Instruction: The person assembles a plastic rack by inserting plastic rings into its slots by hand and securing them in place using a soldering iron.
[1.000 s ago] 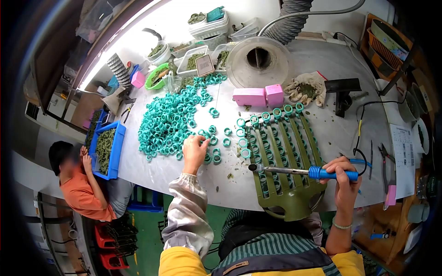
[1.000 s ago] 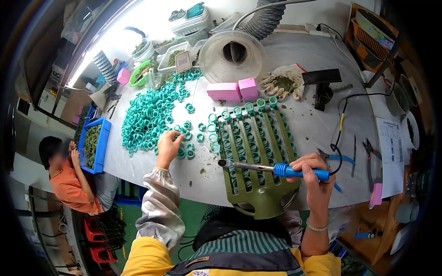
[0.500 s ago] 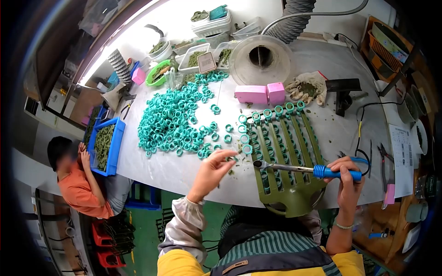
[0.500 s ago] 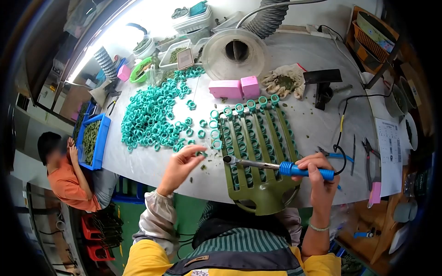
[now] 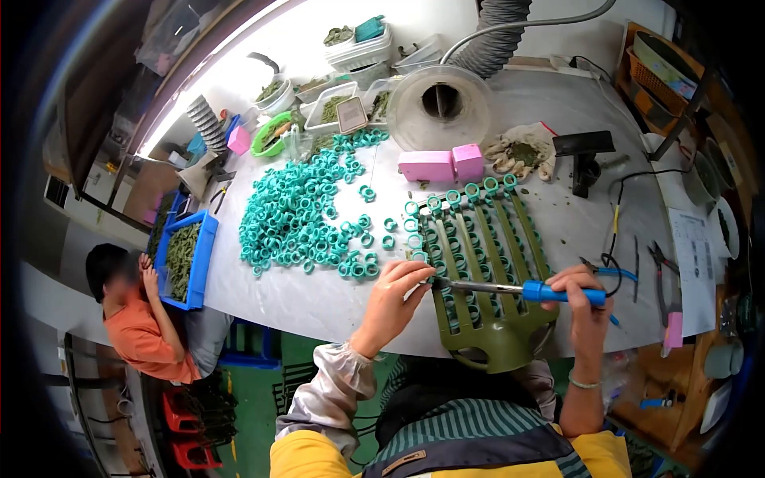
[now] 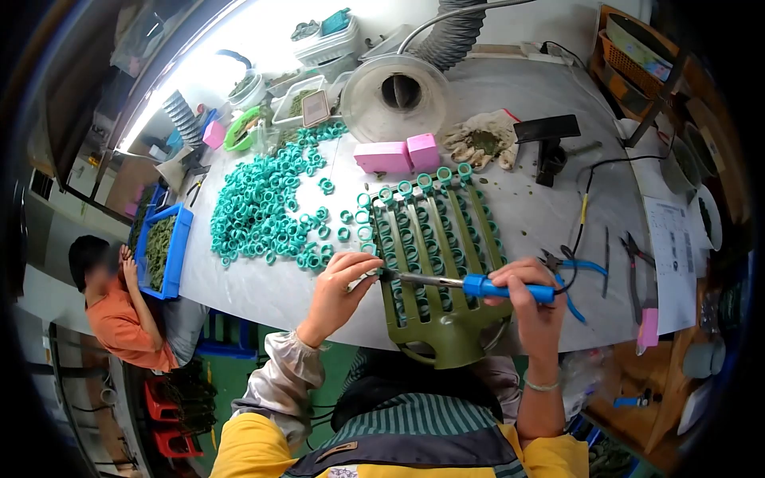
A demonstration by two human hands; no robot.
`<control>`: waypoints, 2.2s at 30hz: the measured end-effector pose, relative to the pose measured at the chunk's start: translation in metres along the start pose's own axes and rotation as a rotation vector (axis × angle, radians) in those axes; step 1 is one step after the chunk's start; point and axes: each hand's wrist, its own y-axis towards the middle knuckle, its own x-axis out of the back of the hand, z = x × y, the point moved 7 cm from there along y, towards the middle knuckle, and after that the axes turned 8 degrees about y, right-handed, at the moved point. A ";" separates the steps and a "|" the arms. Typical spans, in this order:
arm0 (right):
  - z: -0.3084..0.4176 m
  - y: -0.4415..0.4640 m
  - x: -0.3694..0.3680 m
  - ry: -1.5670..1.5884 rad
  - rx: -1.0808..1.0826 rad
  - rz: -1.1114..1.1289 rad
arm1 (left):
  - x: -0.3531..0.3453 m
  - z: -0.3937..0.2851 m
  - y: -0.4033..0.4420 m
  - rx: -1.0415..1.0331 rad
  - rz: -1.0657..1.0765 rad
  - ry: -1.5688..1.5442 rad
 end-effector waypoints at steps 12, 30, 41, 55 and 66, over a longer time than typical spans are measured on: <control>0.018 -0.004 0.014 -0.030 0.007 -0.013 | 0.052 0.102 -0.027 0.438 -0.188 0.537; 0.024 -0.010 0.014 -0.071 0.024 -0.039 | 0.041 0.089 -0.054 0.702 -0.102 -0.628; 0.018 -0.013 0.018 -0.044 -0.002 -0.008 | 0.014 -0.022 -0.023 0.021 -0.031 0.023; 0.024 -0.010 0.023 -0.006 0.001 -0.009 | 0.006 -0.018 -0.016 0.006 0.009 -0.016; 0.027 -0.013 0.021 -0.023 -0.013 -0.001 | 0.032 0.100 -0.031 0.288 -0.111 0.345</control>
